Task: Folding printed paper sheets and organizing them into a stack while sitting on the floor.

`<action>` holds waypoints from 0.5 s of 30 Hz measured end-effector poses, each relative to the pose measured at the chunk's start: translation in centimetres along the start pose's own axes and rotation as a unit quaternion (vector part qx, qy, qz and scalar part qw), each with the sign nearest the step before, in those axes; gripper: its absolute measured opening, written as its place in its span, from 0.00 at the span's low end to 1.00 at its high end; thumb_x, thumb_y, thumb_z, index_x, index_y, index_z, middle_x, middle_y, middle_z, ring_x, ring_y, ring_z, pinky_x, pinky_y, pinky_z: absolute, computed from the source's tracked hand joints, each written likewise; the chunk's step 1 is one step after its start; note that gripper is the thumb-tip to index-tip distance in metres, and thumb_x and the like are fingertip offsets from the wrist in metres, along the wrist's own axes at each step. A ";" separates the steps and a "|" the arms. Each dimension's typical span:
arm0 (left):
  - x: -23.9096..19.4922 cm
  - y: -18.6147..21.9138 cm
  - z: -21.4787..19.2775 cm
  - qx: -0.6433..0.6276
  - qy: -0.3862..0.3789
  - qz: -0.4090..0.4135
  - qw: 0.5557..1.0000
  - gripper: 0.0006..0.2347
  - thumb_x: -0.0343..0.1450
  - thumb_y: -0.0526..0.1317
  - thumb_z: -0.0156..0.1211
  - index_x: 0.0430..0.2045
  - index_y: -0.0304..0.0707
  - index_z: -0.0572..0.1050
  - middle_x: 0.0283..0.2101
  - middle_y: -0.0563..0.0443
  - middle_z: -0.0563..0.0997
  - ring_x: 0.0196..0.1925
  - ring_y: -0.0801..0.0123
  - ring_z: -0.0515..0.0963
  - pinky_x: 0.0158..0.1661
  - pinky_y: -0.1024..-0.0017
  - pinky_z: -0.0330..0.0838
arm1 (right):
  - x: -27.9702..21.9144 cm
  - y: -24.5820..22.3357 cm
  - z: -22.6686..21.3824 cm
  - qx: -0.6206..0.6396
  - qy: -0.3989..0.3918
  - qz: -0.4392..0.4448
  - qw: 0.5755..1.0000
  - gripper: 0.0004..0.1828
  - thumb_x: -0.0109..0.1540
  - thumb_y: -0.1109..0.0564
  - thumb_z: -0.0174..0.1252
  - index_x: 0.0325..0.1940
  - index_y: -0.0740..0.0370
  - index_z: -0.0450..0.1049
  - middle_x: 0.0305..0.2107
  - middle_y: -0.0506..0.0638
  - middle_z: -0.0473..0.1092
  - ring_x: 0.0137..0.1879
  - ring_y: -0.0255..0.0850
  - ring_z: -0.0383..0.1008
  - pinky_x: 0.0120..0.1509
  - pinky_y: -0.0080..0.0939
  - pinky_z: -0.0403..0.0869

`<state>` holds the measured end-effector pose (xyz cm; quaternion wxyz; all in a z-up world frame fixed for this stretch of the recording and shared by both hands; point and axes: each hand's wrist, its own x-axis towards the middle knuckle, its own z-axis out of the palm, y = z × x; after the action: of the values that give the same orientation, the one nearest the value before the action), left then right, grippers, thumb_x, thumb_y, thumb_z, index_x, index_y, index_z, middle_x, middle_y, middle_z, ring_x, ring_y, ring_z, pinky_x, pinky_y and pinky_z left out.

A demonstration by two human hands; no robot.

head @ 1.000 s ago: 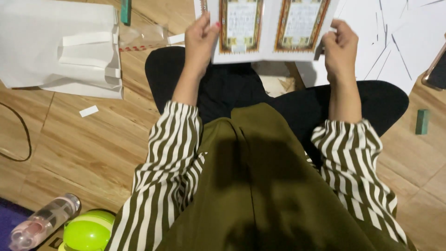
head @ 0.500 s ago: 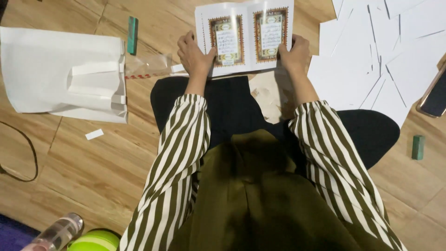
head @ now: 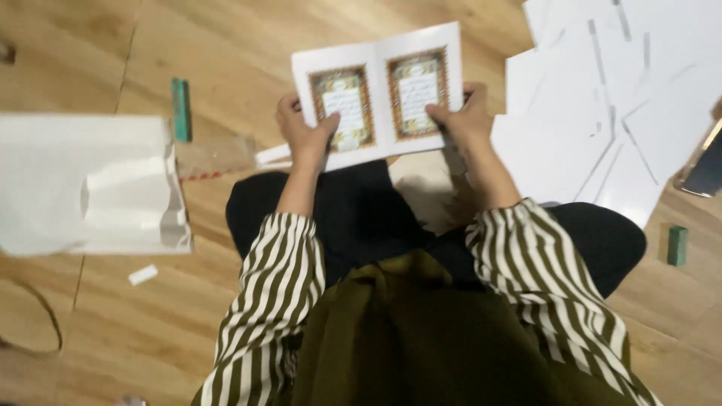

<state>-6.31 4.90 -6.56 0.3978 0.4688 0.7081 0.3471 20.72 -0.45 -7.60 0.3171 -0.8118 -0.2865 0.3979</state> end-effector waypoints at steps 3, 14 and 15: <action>0.1 -0.9 0.5 -0.125 -0.025 -0.056 0.990 0.27 0.54 0.32 0.70 0.42 0.38 0.60 0.34 0.51 0.67 0.34 0.67 0.72 0.34 0.80 0.70 | -3.4 -5.0 -1.0 0.051 0.007 0.036 0.998 0.36 0.45 0.56 0.69 0.51 0.62 0.57 0.40 0.60 0.66 0.46 0.54 0.70 0.42 0.46 0.74; -3.5 3.3 -0.1 -0.162 -0.088 -0.122 0.975 0.21 0.53 0.34 0.70 0.37 0.35 0.69 0.32 0.49 0.72 0.32 0.68 0.74 0.30 0.74 0.70 | -1.9 -1.7 -0.6 -0.033 0.001 -0.019 0.999 0.34 0.39 0.49 0.70 0.46 0.59 0.69 0.38 0.58 0.68 0.49 0.57 0.69 0.51 0.51 0.68; -3.9 3.4 -0.3 -0.159 -0.083 -0.111 0.977 0.21 0.53 0.33 0.70 0.38 0.36 0.68 0.32 0.48 0.72 0.32 0.66 0.74 0.30 0.70 0.71 | -2.7 -1.8 -0.5 0.027 -0.024 -0.033 0.999 0.31 0.42 0.51 0.68 0.47 0.59 0.67 0.38 0.60 0.67 0.50 0.58 0.68 0.52 0.52 0.67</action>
<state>-4.30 2.32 -2.61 0.5607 0.3449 0.6563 0.3687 19.33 -1.36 -4.78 0.3448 -0.7834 -0.3100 0.4139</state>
